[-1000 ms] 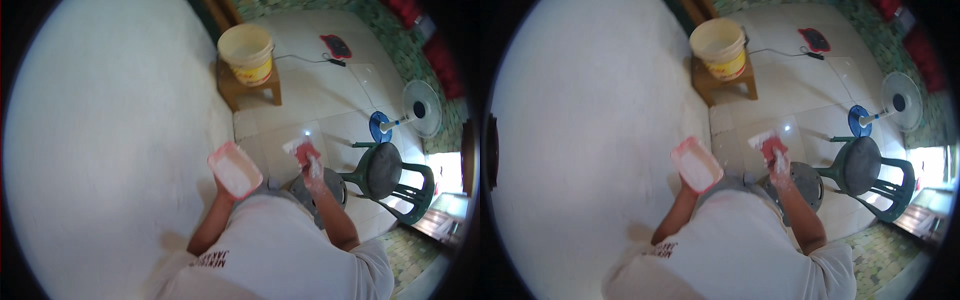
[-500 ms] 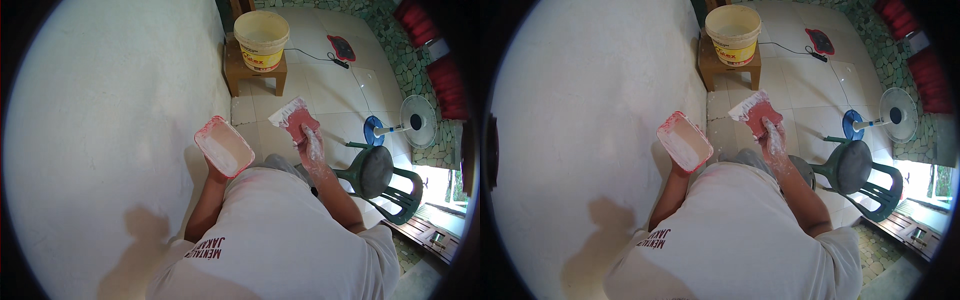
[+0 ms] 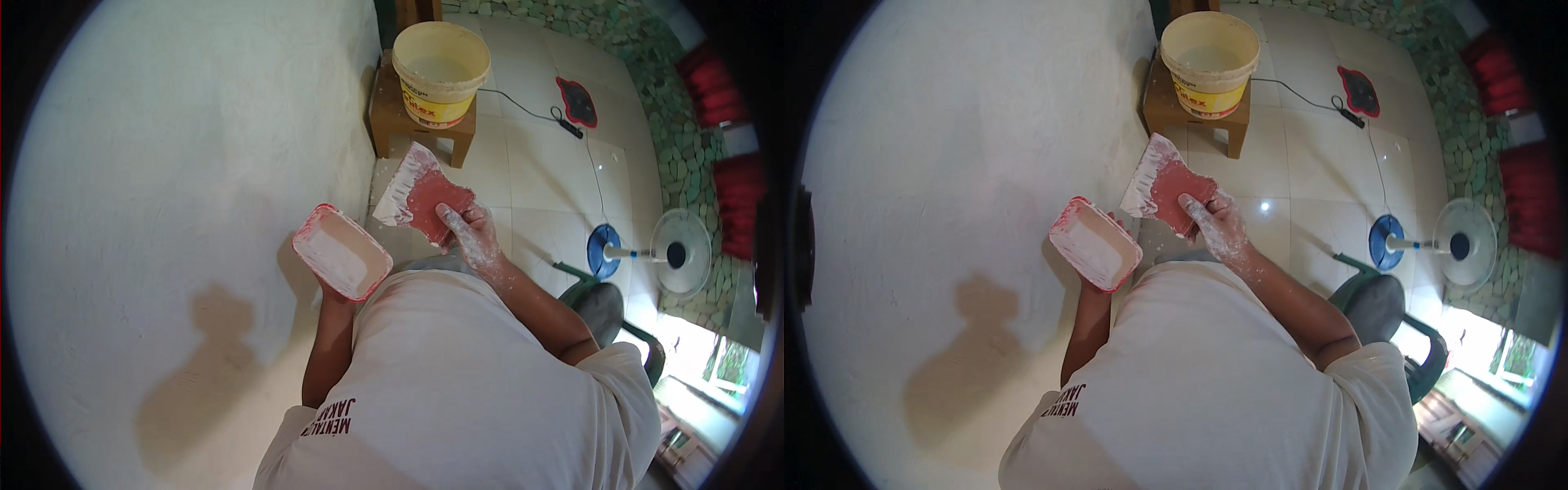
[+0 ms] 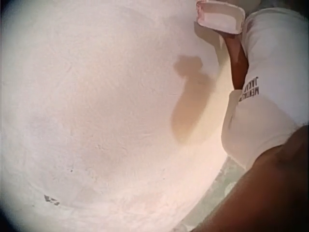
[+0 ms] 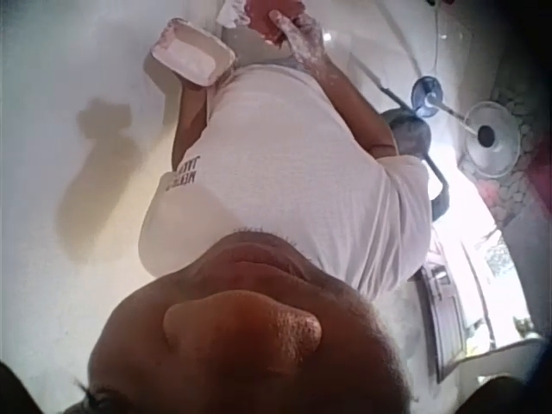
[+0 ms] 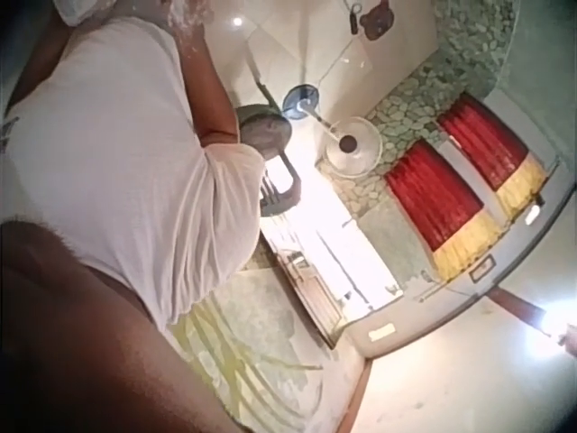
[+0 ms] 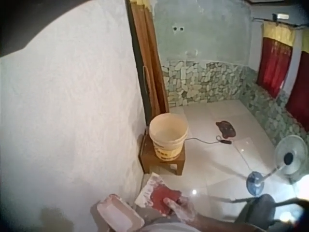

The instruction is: Applying plaster or filler to a wall using a spatula and a container.

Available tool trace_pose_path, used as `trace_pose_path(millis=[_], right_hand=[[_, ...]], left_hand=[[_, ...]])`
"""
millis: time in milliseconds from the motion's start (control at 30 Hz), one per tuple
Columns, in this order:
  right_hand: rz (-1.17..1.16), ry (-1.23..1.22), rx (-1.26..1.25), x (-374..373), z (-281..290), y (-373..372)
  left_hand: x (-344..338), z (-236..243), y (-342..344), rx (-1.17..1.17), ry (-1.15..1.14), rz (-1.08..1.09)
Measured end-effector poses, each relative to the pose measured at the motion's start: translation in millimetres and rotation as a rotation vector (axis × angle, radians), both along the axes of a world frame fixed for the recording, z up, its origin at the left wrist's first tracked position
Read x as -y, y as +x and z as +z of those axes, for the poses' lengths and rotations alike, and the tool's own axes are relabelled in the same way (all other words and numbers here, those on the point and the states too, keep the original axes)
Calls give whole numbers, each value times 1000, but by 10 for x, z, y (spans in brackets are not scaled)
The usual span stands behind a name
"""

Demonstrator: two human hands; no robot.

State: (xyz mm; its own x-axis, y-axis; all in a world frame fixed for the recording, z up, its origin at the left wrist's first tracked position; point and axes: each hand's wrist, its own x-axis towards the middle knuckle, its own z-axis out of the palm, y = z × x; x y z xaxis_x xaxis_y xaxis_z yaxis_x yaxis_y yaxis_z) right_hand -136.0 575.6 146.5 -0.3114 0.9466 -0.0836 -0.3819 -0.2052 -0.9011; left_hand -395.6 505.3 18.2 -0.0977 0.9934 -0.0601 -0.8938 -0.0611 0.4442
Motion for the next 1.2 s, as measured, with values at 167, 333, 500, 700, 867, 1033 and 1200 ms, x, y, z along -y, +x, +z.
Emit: trace_pose_path(millis=[167,333,500,700,867,1033,1200], right_hand=[[70,49,75,-161,-277,-4],[171,109,147,-406,-517,108],[350,89,176,-732,-549,252],[467,35,144,-928,-467,261],[589,-6,170,-1062,-338,273],[707,12,280,-1203,-269,275],[715,83,272,-1245,-184,224]], left_hand=[[3,-578,95,-25,133,133],[159,-931,412,-62,105,286],[81,-955,824,137,122,331],[-23,-922,1071,300,-43,529],[-142,-666,1277,267,-55,665],[-265,-410,1330,232,145,615],[-343,-321,1335,407,291,624]])
